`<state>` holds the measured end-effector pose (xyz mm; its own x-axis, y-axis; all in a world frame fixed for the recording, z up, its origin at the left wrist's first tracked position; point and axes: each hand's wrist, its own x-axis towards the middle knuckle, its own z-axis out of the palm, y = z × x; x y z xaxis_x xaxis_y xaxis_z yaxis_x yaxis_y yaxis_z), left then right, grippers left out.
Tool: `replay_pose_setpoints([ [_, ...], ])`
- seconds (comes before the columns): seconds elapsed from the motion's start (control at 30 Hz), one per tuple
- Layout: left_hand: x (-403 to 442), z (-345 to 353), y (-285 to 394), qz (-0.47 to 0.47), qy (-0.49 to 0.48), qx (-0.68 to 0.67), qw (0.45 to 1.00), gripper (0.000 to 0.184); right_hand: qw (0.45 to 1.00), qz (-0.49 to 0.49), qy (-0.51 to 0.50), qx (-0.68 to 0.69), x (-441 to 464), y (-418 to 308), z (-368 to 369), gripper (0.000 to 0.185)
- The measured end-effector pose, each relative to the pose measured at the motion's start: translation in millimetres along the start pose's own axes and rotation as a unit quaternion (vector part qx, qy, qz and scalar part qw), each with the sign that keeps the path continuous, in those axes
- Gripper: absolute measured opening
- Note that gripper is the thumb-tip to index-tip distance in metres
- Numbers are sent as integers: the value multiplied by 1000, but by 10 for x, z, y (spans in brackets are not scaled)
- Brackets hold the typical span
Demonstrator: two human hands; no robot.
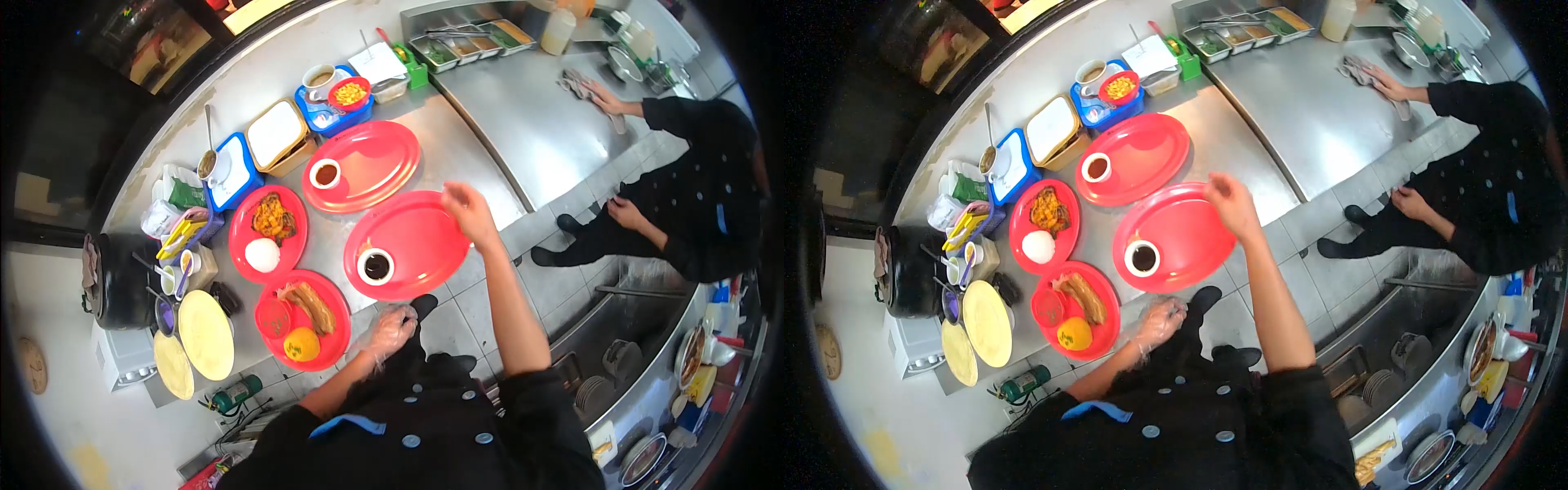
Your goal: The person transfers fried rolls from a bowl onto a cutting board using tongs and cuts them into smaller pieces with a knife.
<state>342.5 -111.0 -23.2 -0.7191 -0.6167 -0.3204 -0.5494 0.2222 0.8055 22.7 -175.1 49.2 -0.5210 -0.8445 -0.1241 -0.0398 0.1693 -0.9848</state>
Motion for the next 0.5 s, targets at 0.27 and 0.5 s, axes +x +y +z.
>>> replay_pose_setpoints([
  [0.27,-462,176,-610,-49,154,-98,982,18,982,180,-41,-33,1758,334,558,38],
  [0.5,-606,280,-1099,-164,120,-273,940,17,966,173,-64,180,1737,371,584,23],
])
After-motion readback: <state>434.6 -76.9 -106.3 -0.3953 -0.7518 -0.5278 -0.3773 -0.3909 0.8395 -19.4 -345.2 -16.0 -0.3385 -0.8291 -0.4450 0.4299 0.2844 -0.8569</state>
